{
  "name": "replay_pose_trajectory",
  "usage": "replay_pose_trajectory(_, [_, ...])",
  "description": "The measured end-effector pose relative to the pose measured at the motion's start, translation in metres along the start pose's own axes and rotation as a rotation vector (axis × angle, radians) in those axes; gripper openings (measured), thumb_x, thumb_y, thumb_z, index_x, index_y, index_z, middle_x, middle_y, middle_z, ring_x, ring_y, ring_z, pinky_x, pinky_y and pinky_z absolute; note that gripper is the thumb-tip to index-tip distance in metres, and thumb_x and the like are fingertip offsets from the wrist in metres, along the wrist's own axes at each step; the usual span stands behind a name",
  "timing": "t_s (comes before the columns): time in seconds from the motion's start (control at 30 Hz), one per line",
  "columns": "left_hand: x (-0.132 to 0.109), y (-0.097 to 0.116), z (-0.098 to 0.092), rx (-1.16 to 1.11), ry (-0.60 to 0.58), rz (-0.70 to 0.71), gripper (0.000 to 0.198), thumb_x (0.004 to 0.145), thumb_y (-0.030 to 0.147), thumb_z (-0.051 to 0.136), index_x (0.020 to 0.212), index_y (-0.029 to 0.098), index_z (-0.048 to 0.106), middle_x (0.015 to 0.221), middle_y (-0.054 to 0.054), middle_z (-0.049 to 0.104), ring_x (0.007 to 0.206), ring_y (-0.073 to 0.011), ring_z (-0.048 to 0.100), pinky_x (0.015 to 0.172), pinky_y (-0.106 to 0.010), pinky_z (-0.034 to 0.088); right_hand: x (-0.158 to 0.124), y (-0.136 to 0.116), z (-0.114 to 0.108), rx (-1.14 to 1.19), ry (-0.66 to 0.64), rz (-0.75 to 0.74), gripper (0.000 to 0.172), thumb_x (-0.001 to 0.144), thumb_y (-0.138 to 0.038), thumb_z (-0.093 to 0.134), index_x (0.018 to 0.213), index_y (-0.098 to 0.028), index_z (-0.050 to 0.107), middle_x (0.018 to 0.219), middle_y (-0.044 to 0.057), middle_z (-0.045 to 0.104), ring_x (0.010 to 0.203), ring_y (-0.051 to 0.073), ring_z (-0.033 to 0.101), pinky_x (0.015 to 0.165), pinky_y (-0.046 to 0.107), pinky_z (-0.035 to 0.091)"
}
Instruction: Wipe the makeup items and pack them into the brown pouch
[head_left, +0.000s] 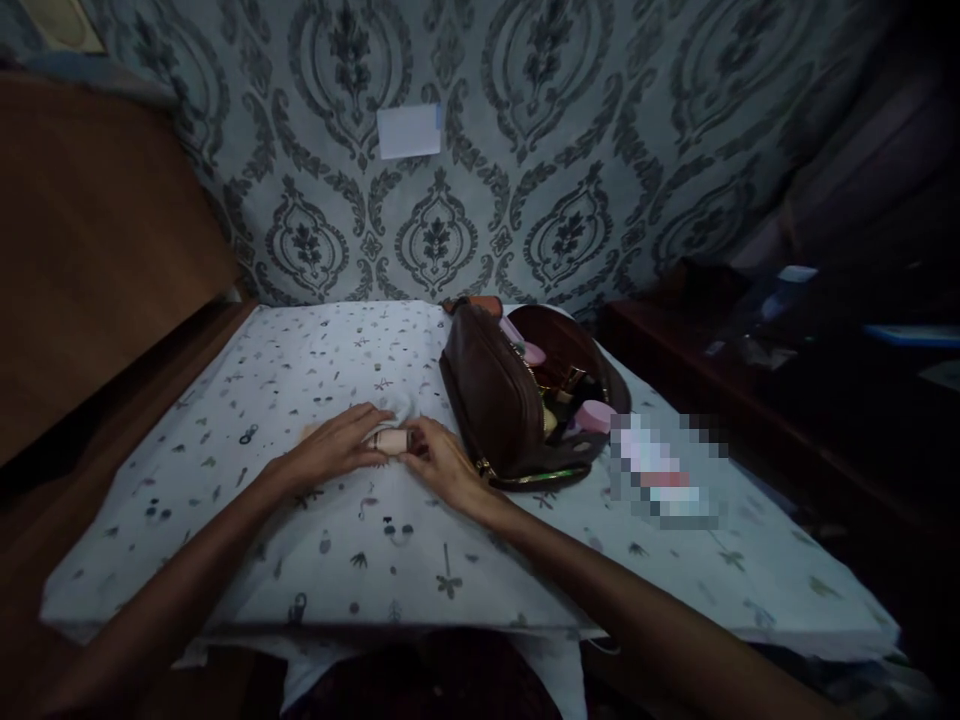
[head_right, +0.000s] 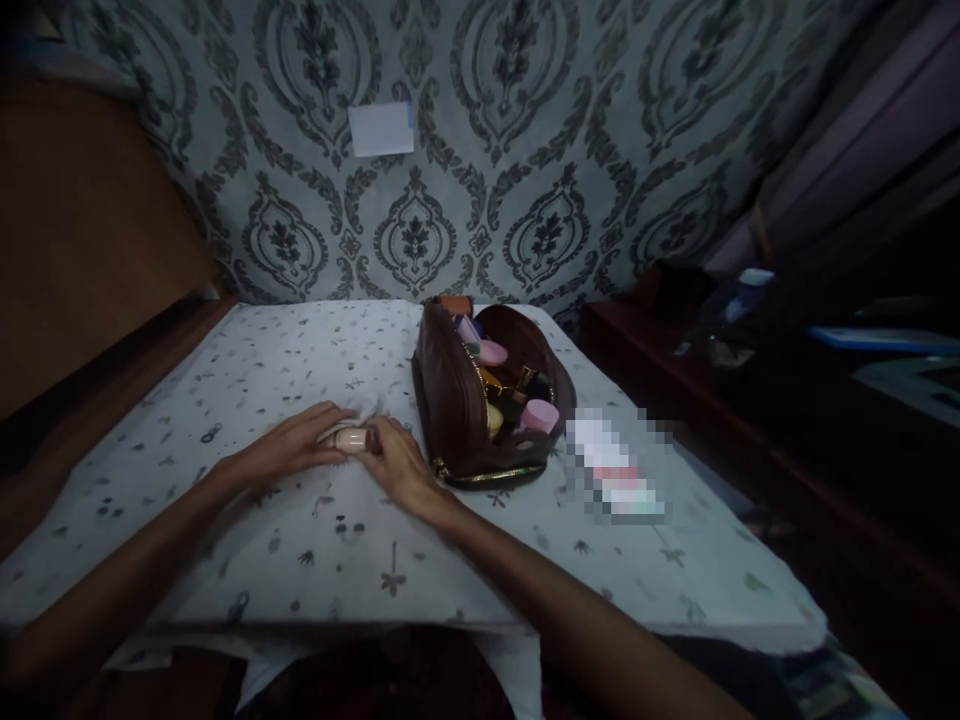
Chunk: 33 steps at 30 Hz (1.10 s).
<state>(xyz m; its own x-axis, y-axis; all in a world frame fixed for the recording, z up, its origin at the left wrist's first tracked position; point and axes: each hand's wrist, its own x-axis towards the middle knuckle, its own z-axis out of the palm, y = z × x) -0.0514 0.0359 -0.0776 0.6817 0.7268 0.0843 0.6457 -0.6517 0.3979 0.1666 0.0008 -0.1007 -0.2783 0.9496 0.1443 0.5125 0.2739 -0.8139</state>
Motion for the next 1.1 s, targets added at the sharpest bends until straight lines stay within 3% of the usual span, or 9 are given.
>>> replay_pose_trajectory(0.2, [-0.025, -0.021, -0.001, 0.043, 0.007, -0.07, 0.057, 0.096, 0.053, 0.048, 0.146, 0.026, 0.04, 0.132, -0.011, 0.052, 0.121, -0.0272, 0.051, 0.099, -0.037, 0.044, 0.012, 0.005, 0.002, 0.123, 0.009, 0.004, 0.024, 0.07, -0.014, 0.072, 0.092, -0.02, 0.064, 0.085, 0.0, 0.057, 0.081, 0.017, 0.052, 0.082, 0.031, 0.041])
replay_pose_trajectory(0.37, [-0.031, -0.009, 0.001, 0.087, 0.053, -0.076, 0.049, 0.098, 0.05, 0.044, 0.137, 0.02, 0.047, 0.113, -0.011, 0.057, 0.096, -0.0239, 0.057, 0.081, -0.034, 0.049, 0.023, 0.009, 0.011, 0.399, 0.024, 0.032, 0.025, 0.066, -0.03, 0.077, 0.083, -0.019, 0.063, 0.075, -0.002, 0.057, 0.077, 0.016, 0.052, 0.077, 0.029, 0.042])
replay_pose_trajectory(0.57, [-0.02, 0.02, 0.023, -0.092, 0.404, -0.114, 0.043, 0.097, 0.044, 0.05, 0.132, 0.019, 0.046, 0.114, -0.01, 0.057, 0.106, -0.0251, 0.055, 0.092, -0.038, 0.047, 0.022, -0.001, 0.032, 0.829, -0.01, 0.062, 0.05, 0.074, -0.053, 0.066, 0.109, -0.017, 0.061, 0.102, 0.009, 0.07, 0.093, 0.021, 0.065, 0.082, 0.033, 0.051])
replay_pose_trajectory(0.7, [-0.009, 0.038, 0.036, -0.13, 0.471, -0.176, 0.051, 0.097, 0.04, 0.05, 0.142, 0.019, 0.037, 0.116, -0.011, 0.053, 0.106, -0.0255, 0.054, 0.091, -0.04, 0.048, 0.013, -0.009, 0.033, 1.068, -0.023, 0.104, 0.056, 0.067, -0.053, 0.077, 0.11, -0.021, 0.062, 0.11, 0.008, 0.07, 0.1, 0.022, 0.066, 0.09, 0.033, 0.051])
replay_pose_trajectory(0.8, [-0.006, 0.044, 0.037, -0.129, 0.51, -0.126, 0.047, 0.1, 0.038, 0.041, 0.143, 0.017, 0.039, 0.112, -0.011, 0.054, 0.102, -0.0245, 0.054, 0.09, -0.04, 0.048, 0.009, -0.011, 0.025, 1.248, -0.042, 0.172, 0.057, 0.067, -0.05, 0.081, 0.112, -0.024, 0.059, 0.105, 0.005, 0.07, 0.097, 0.021, 0.067, 0.086, 0.033, 0.053])
replay_pose_trajectory(0.93, [-0.007, 0.044, 0.029, -0.119, 0.601, -0.015, 0.037, 0.103, 0.031, 0.033, 0.131, 0.02, 0.054, 0.105, -0.009, 0.057, 0.099, -0.0221, 0.055, 0.09, -0.038, 0.048, 0.006, -0.011, 0.018, 1.293, -0.048, 0.234, 0.055, 0.068, -0.058, 0.079, 0.105, -0.023, 0.058, 0.087, 0.001, 0.069, 0.081, 0.019, 0.068, 0.072, 0.03, 0.054])
replay_pose_trajectory(1.1, [0.0, 0.04, 0.019, 0.129, 0.561, 0.23, 0.037, 0.103, 0.03, 0.037, 0.134, 0.021, 0.054, 0.126, -0.013, 0.055, 0.123, -0.0267, 0.047, 0.105, -0.044, 0.039, 0.0, -0.009, 0.015, 1.214, -0.31, 0.34, 0.054, 0.076, -0.069, 0.065, 0.095, -0.02, 0.057, 0.067, 0.0, 0.064, 0.053, 0.014, 0.061, 0.052, 0.026, 0.051])
